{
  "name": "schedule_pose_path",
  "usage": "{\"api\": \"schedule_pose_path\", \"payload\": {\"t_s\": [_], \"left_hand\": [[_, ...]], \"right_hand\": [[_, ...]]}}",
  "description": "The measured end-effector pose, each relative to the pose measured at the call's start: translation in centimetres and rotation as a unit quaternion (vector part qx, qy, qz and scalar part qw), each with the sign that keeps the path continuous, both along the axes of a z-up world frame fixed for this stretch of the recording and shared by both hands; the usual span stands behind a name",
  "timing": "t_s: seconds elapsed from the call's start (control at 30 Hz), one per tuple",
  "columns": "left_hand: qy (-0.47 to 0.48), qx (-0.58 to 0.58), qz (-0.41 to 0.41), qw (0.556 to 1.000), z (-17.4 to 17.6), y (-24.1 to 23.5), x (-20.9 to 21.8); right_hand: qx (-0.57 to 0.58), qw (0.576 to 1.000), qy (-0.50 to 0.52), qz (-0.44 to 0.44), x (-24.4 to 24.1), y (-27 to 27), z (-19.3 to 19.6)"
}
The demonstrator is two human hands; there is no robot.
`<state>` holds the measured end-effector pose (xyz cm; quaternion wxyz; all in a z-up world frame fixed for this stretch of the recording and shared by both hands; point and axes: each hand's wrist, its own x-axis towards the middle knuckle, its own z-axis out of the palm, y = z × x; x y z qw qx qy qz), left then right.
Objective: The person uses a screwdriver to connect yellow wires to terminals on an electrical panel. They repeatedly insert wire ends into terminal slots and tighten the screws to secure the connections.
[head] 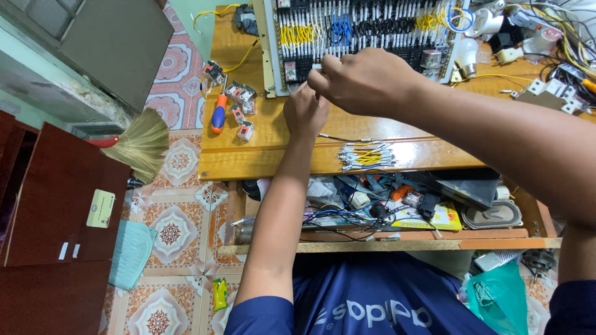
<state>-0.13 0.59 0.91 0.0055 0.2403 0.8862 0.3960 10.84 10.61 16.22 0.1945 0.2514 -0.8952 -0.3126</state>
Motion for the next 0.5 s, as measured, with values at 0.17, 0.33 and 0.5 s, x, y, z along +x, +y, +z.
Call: {"api": "schedule_pose_path", "payload": {"t_s": [0.17, 0.33, 0.5], "left_hand": [[0.013, 0.002, 0.001, 1.000, 0.0, 0.0, 0.1], [0.046, 0.058, -0.013, 0.997, -0.6, -0.2, 0.2], [0.025, -0.005, -0.001, 1.000, -1.2, 0.2, -0.3]], "right_hand": [[-0.046, 0.997, -0.063, -0.017, -0.1, -0.6, 1.1], [-0.041, 0.999, -0.021, -0.028, -0.2, -0.4, 0.4], [-0.027, 0.999, -0.021, -0.002, -0.3, 0.0, 0.1]]}}
